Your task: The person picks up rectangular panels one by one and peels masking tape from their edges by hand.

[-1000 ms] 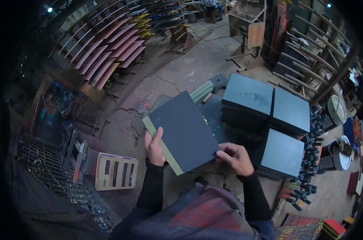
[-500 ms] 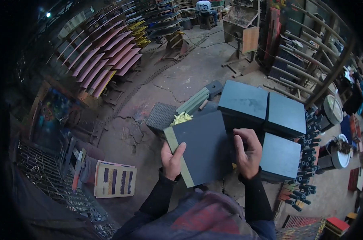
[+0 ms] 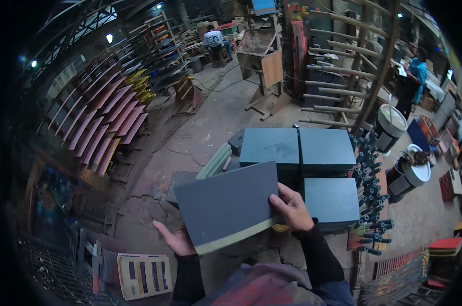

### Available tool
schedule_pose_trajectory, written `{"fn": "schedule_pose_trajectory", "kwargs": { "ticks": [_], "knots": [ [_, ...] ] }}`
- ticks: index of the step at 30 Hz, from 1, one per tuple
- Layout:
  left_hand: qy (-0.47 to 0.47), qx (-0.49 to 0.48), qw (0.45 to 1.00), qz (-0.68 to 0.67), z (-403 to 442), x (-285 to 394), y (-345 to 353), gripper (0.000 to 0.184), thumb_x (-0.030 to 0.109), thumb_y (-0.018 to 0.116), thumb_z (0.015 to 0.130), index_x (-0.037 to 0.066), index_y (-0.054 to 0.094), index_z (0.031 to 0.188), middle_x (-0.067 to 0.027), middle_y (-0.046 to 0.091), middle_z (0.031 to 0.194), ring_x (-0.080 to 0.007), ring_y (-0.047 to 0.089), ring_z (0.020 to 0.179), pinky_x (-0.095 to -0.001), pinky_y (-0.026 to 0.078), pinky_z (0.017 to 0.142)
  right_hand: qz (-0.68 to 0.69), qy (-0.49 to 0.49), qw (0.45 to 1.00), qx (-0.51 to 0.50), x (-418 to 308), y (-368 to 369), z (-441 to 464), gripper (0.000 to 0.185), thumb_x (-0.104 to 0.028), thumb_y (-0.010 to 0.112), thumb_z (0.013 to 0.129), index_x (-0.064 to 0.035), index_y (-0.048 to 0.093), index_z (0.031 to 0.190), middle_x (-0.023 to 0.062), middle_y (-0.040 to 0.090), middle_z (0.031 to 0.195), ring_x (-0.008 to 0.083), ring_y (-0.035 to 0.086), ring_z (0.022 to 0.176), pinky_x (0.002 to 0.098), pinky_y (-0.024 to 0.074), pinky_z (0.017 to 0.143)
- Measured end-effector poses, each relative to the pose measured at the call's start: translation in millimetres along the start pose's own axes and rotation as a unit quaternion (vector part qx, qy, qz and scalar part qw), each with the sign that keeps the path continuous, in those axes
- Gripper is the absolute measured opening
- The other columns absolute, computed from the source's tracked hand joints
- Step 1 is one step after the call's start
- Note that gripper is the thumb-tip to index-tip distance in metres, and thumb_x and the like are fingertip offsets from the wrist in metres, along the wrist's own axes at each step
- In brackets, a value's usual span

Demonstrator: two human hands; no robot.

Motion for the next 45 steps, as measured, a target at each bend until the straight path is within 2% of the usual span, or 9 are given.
{"fn": "schedule_pose_trajectory", "kwargs": {
  "ticks": [4,6,7,11,13,18,25,28,45],
  "knots": [
    [-0.241,-0.049,0.921,0.300,6,5,-7,0.127,0.092,0.008,0.068,-0.012,0.036,0.135,-0.0196,0.052,0.128,-0.0260,0.051,0.117,-0.0345,0.039,0.099,-0.165,0.040,0.979,-0.112,-37,-9,1,0.039,-0.018,0.058,0.093,0.0025,0.054,0.125,0.0095,0.065,0.107,0.0138,0.059,0.098,0.0287,0.0468,0.088],
    [-0.330,-0.079,0.843,0.418,23,0,1,0.098,0.074,0.039,0.080,-0.009,0.040,0.131,-0.0157,0.056,0.119,-0.0209,0.053,0.111,-0.0333,0.041,0.095,-0.235,-0.002,0.955,-0.183,-44,-1,6,0.037,-0.015,0.063,0.088,-0.0003,0.058,0.121,0.0112,0.067,0.099,0.0159,0.063,0.088,0.0269,0.0482,0.081],
    [-0.345,-0.095,0.787,0.502,30,-3,5,0.081,0.061,0.053,0.087,-0.008,0.043,0.129,-0.0139,0.057,0.116,-0.0191,0.054,0.108,-0.0324,0.043,0.093,-0.269,-0.041,0.939,-0.210,-41,0,8,0.038,-0.016,0.065,0.087,-0.0016,0.058,0.121,0.0133,0.067,0.099,0.0175,0.064,0.084,0.0272,0.0493,0.078],
    [-0.341,0.019,0.795,0.502,45,-34,41,0.047,0.026,0.066,0.088,-0.004,0.049,0.120,-0.0108,0.059,0.111,-0.0169,0.057,0.102,-0.0306,0.046,0.088,-0.313,-0.121,0.928,-0.163,-40,-10,2,0.040,-0.022,0.071,0.083,-0.0025,0.061,0.117,0.0153,0.067,0.096,0.0203,0.065,0.079,0.0288,0.0508,0.071],
    [-0.252,0.045,0.827,0.500,40,-45,37,0.037,0.012,0.064,0.086,-0.003,0.052,0.117,-0.0100,0.061,0.109,-0.0164,0.059,0.098,-0.0294,0.047,0.084,-0.409,-0.050,0.911,0.024,-48,-18,-9,0.041,-0.025,0.075,0.078,-0.0021,0.064,0.111,0.0133,0.067,0.090,0.0174,0.063,0.074,0.0284,0.0498,0.064],
    [-0.220,0.051,0.824,0.519,29,-80,35,0.031,0.014,0.064,0.087,-0.004,0.057,0.112,-0.0099,0.063,0.105,-0.0156,0.059,0.096,-0.0291,0.047,0.084,-0.366,-0.058,0.915,0.162,-35,-37,-40,0.033,-0.025,0.073,0.081,0.0000,0.066,0.101,0.0112,0.060,0.066,0.0168,0.057,0.057,0.0266,0.0481,0.058],
    [-0.199,0.037,0.860,0.469,30,-109,46,0.022,0.012,0.060,0.089,-0.003,0.062,0.105,-0.0094,0.066,0.099,-0.0149,0.061,0.088,-0.0284,0.047,0.079,-0.346,-0.082,0.913,0.200,-32,-56,-70,0.024,-0.016,0.066,0.086,-0.0002,0.065,0.104,0.0165,0.066,0.078,0.0190,0.065,0.068,0.0287,0.0501,0.063],
    [-0.213,0.042,0.831,0.512,33,-119,50,0.020,0.011,0.058,0.090,-0.003,0.062,0.104,-0.0092,0.067,0.097,-0.0150,0.061,0.087,-0.0282,0.047,0.078,-0.329,-0.024,0.913,0.238,-42,-62,-81,0.023,-0.010,0.058,0.091,-0.0004,0.064,0.111,0.0090,0.069,0.085,0.0094,0.062,0.076,0.0245,0.0493,0.066],
    [-0.125,0.019,0.826,0.550,13,-147,64,0.018,0.010,0.057,0.091,-0.004,0.061,0.101,-0.0104,0.067,0.091,-0.0170,0.063,0.085,-0.0283,0.048,0.074,-0.270,0.001,0.924,0.269,-39,-76,-96,0.026,-0.010,0.068,0.084,0.0016,0.064,0.107,0.0113,0.070,0.083,0.0113,0.065,0.076,0.0242,0.0515,0.069]
  ]
}}
Point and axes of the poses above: each hand's wrist, its own z-axis towards the middle knuckle, its own y-axis out of the palm, x = y × z, the point moved 1 cm from there along z, towards the middle knuckle
